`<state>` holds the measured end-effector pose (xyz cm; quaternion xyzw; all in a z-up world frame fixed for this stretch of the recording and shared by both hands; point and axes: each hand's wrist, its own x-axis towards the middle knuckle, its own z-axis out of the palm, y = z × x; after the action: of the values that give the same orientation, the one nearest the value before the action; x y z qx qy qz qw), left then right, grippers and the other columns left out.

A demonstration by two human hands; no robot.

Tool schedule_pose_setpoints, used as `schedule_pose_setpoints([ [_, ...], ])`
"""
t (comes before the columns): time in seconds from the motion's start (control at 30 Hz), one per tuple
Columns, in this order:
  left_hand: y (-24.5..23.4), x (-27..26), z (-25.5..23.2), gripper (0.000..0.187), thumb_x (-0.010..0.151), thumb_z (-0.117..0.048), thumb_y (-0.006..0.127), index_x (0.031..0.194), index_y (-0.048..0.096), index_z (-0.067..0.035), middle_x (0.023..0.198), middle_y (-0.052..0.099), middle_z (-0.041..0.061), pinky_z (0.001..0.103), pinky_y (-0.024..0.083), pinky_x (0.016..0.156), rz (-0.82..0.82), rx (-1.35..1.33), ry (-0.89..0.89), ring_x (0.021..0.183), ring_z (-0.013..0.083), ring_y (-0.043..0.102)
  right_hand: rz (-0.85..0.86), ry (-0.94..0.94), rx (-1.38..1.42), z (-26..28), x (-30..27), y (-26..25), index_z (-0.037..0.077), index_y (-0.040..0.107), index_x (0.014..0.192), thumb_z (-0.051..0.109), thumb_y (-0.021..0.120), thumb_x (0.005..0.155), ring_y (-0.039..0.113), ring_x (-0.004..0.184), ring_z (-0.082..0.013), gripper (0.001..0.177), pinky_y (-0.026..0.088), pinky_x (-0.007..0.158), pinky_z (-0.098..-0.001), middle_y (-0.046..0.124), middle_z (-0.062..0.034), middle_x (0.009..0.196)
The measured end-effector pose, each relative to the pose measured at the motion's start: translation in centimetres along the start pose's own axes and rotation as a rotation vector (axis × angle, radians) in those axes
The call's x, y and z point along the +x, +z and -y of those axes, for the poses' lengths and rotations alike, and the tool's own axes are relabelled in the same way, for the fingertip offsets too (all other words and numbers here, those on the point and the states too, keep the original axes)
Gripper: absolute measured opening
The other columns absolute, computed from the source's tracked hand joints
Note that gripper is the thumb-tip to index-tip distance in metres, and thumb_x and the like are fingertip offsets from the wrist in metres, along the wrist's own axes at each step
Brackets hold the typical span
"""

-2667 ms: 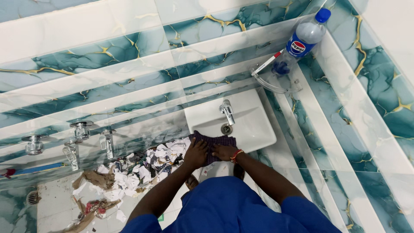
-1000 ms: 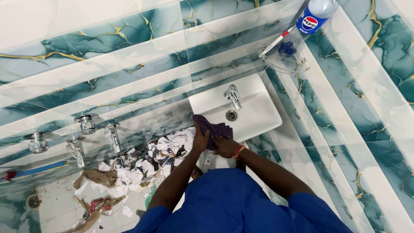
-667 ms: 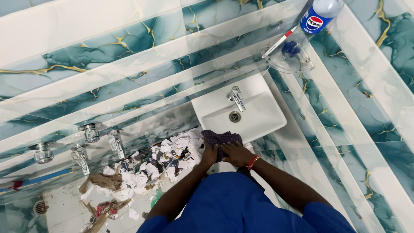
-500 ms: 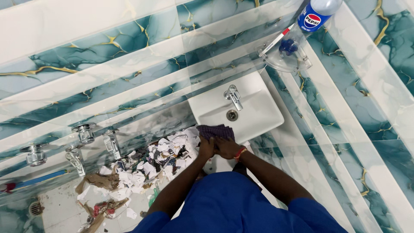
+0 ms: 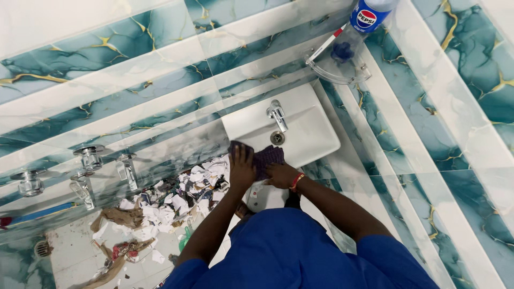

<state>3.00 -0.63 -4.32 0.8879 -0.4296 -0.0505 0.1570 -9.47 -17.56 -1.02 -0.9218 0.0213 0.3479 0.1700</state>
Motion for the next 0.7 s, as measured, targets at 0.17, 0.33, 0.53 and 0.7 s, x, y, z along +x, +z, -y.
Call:
schedule_pose_setpoints([
  [0.17, 2.1, -3.6, -4.4, 0.052, 0.112, -0.043, 0.039, 0.153, 0.045, -0.011, 0.165, 0.040, 0.019, 0.064, 0.006, 0.135, 0.369, -0.063, 0.033, 0.162, 0.0329, 0.029, 0.038, 0.001, -0.060, -3.5, -7.0, -3.7, 0.014, 0.040, 0.155, 0.063, 0.050, 0.095, 0.026, 0.154, -0.0289, 0.078, 0.019, 0.122, -0.0568, 0.032, -0.0060, 0.166],
  [0.33, 1.0, -3.1, -9.1, 0.073, 0.101, -0.047, 0.050, 0.159, 0.033, -0.006, 0.163, 0.032, 0.025, 0.059, 0.016, 0.123, 0.376, -0.259, 0.018, 0.151, 0.0418, 0.030, 0.115, 0.109, -0.110, -4.6, -10.8, -8.1, 0.018, 0.057, 0.150, 0.060, 0.049, 0.100, 0.044, 0.153, -0.0255, 0.065, 0.022, 0.134, -0.0524, 0.054, -0.0065, 0.158],
  [0.53, 0.4, 0.0, -8.6, 0.095, 0.089, -0.061, 0.060, 0.160, 0.028, -0.007, 0.168, 0.027, 0.018, 0.054, 0.019, 0.125, 0.524, -0.172, 0.036, 0.155, 0.0349, 0.026, 0.014, -0.016, -0.066, -3.7, -5.8, -4.1, 0.005, 0.026, 0.160, 0.064, 0.071, 0.087, 0.025, 0.153, -0.0383, 0.104, 0.016, 0.124, -0.0566, 0.029, -0.0193, 0.165],
  [0.7, 2.6, 3.1, -7.3, 0.110, 0.081, -0.071, 0.066, 0.160, 0.025, -0.007, 0.170, 0.018, 0.018, 0.050, 0.012, 0.128, 0.690, -0.039, 0.065, 0.158, 0.0333, 0.016, 0.072, 0.023, -0.114, -5.2, -1.0, -3.3, 0.009, 0.028, 0.161, 0.064, 0.079, 0.075, 0.025, 0.155, -0.0378, 0.114, 0.023, 0.122, -0.0600, 0.030, -0.0159, 0.167],
])
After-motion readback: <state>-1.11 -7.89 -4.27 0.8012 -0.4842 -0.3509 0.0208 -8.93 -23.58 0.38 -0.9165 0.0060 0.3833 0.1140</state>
